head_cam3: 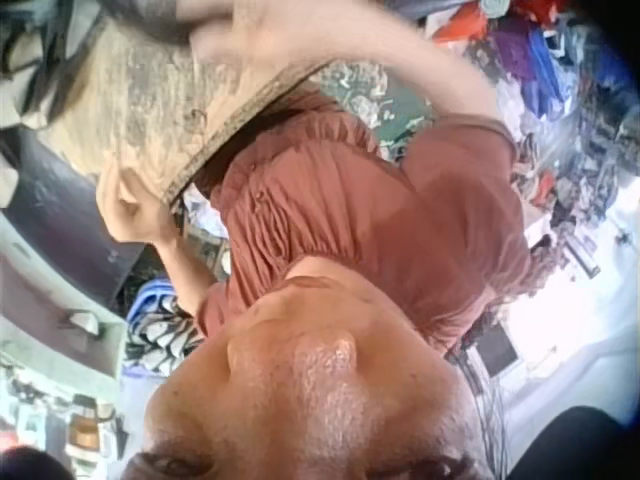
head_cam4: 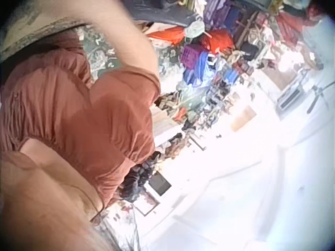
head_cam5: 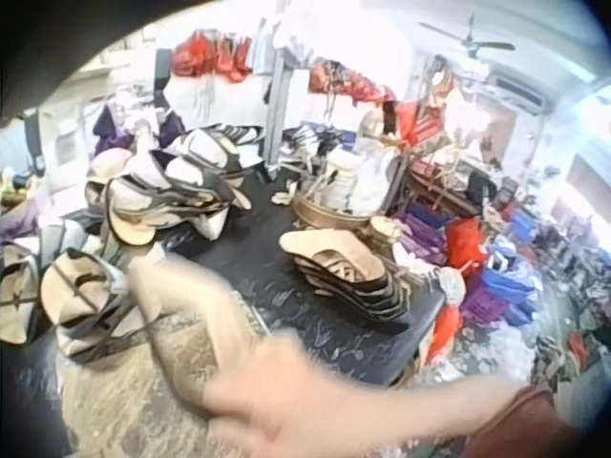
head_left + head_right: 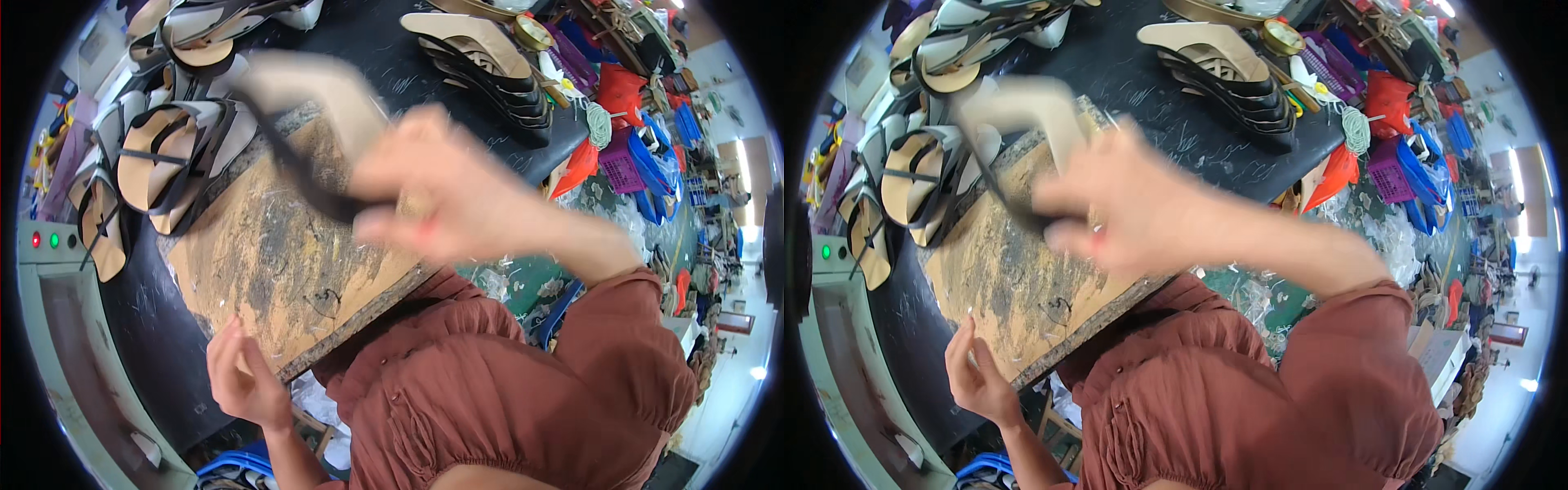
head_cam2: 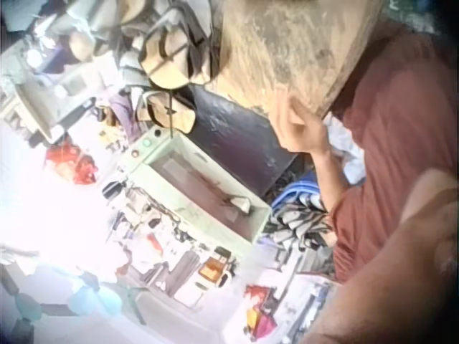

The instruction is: The person attaches inner linings into shoe uppers by hand, pressing and smoothing them down against a board before placing the finished pieces aside.

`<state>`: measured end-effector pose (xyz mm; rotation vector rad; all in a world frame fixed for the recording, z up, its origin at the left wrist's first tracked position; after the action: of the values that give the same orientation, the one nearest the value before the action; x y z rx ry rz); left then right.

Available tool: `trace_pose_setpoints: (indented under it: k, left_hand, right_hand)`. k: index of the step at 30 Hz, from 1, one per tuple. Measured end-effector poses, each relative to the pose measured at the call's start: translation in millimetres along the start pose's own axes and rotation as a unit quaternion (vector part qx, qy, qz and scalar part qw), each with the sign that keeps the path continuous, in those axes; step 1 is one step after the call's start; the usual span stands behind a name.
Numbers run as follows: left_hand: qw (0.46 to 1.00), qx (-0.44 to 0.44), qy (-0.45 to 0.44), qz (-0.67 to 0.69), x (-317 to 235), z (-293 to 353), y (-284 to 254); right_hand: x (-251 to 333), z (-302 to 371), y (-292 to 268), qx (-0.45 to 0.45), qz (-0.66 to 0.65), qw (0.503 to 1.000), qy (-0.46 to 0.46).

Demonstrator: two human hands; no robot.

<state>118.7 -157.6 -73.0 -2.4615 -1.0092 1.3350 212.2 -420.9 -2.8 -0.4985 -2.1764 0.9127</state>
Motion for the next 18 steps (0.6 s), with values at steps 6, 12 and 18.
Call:
trace_pose_setpoints:
  k: [6,12,18]
  left_hand:
    - [0.992,-0.002,-0.119,0.033,30,22,11]
    - [0.994,0.073,-0.038,-0.073,41,-12,41]
    - [0.989,-0.132,-0.057,-0.027,77,-157,64]
  right_hand:
    - [-102,-34,-133,-0.241,0.086,0.966,-0.020]
    - [-249,96,-101,0.145,0.375,0.915,-0.013]
    - [-162,-24,-53,-0.126,0.300,0.946,0.005]
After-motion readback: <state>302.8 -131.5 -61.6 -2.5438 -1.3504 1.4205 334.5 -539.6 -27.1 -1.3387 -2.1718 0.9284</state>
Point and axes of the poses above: each hand's wrist, its own z-axis away from the middle knuckle, its own y-axis out of the palm, x = y × z, the point moved 6 cm from there along -z, towards the middle knuckle, and after that the axes turned 6 degrees about -x, right-handed, at the moved point
